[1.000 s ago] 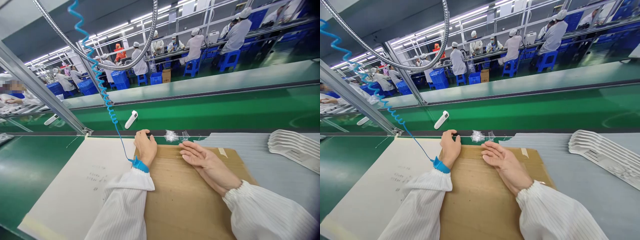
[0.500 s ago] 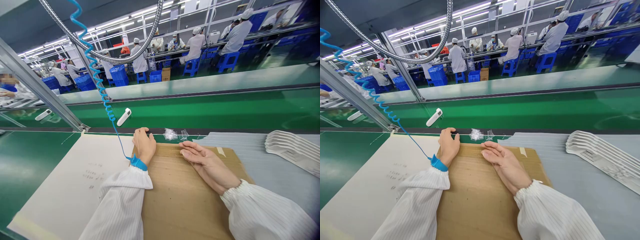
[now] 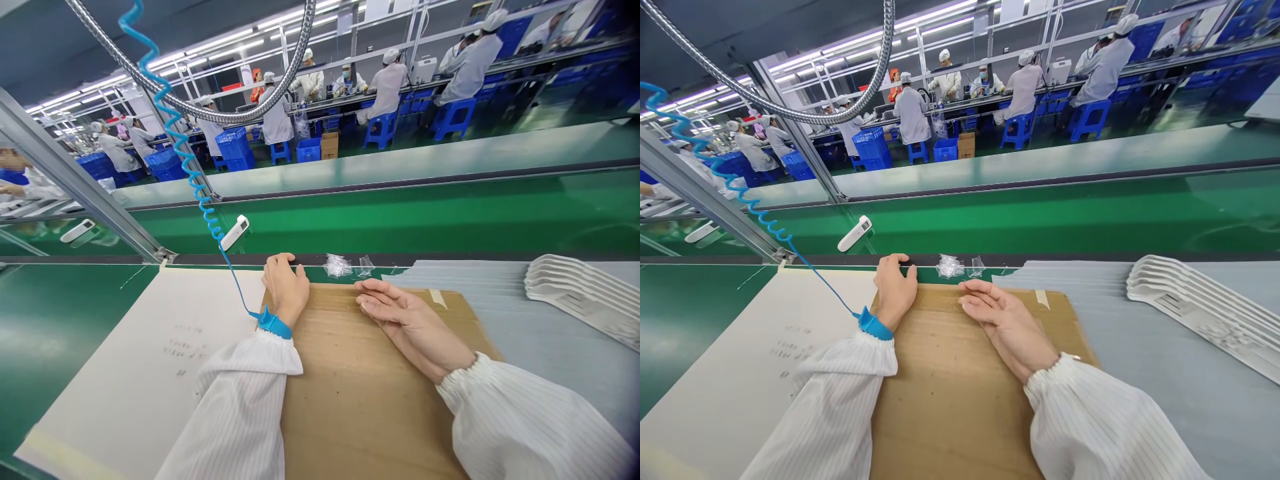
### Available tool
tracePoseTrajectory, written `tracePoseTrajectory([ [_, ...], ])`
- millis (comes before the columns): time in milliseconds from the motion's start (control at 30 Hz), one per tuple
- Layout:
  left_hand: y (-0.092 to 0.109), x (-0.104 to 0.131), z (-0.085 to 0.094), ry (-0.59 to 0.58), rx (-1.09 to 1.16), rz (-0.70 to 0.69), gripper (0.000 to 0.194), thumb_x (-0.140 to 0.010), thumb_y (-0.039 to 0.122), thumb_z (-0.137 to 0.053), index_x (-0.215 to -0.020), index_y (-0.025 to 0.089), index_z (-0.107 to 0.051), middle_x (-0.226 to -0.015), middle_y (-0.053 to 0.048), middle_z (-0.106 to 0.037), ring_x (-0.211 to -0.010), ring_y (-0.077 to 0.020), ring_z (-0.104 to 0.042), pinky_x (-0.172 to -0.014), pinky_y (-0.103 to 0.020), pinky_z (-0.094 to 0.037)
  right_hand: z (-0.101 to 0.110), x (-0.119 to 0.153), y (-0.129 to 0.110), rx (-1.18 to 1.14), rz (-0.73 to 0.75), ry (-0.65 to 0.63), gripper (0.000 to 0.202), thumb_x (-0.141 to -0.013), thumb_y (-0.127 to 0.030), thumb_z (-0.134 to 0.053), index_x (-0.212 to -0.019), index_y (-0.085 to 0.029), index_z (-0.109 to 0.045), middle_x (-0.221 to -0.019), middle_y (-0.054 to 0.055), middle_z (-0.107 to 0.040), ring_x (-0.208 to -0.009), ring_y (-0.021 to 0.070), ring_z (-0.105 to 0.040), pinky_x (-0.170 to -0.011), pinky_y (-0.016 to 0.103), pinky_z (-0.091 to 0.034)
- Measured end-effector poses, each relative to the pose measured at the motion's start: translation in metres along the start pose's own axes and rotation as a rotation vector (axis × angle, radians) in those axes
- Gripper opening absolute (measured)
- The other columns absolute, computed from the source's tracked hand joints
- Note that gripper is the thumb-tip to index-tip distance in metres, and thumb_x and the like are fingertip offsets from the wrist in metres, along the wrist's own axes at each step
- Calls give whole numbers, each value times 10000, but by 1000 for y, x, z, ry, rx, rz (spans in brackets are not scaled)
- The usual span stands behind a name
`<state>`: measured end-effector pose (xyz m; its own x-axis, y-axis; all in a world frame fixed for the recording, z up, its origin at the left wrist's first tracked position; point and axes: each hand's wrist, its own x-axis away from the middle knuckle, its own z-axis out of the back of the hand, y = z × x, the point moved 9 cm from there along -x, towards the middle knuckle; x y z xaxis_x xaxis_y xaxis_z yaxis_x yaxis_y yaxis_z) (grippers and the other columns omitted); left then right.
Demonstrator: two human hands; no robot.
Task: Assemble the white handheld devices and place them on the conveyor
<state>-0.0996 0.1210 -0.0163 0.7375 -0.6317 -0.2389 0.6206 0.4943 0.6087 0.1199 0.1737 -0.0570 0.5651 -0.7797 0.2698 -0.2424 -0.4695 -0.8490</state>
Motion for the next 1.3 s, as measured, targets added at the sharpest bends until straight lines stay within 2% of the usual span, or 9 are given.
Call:
tracePoseTrajectory([
  [267,1,1,0,-8,-3,9,190,-901,200,-587,-1091,190,-591,-1222,-120,-578,-1226,-286,-511,-1040,-461,-371,-4,4,-2,0,-33,-20,313,-672,-237,-898,-957,-266,-774,-1109,3,-712,-1053,142,-616,-1117,286,-410],
  [667,1,1,0,-4,-16,16,181,-901,196,-603,-1081,200,-589,-1222,-111,-581,-1223,-278,-515,-1040,-453,-373,-1,0,1,-2,-22,-6,331,-622,-261,-925,-921,-279,-785,-1078,5,-717,-1049,161,-610,-1141,333,-390],
  [1300,0,0,-1,5,-9,5,178,-899,195,-602,-1077,194,-600,-1214,-114,-583,-1219,-281,-516,-1038,-463,-381,-2,1,0,15,-32,-17,311,-645,-276,-915,-926,-281,-781,-1081,3,-713,-1066,158,-604,-1146,324,-380],
])
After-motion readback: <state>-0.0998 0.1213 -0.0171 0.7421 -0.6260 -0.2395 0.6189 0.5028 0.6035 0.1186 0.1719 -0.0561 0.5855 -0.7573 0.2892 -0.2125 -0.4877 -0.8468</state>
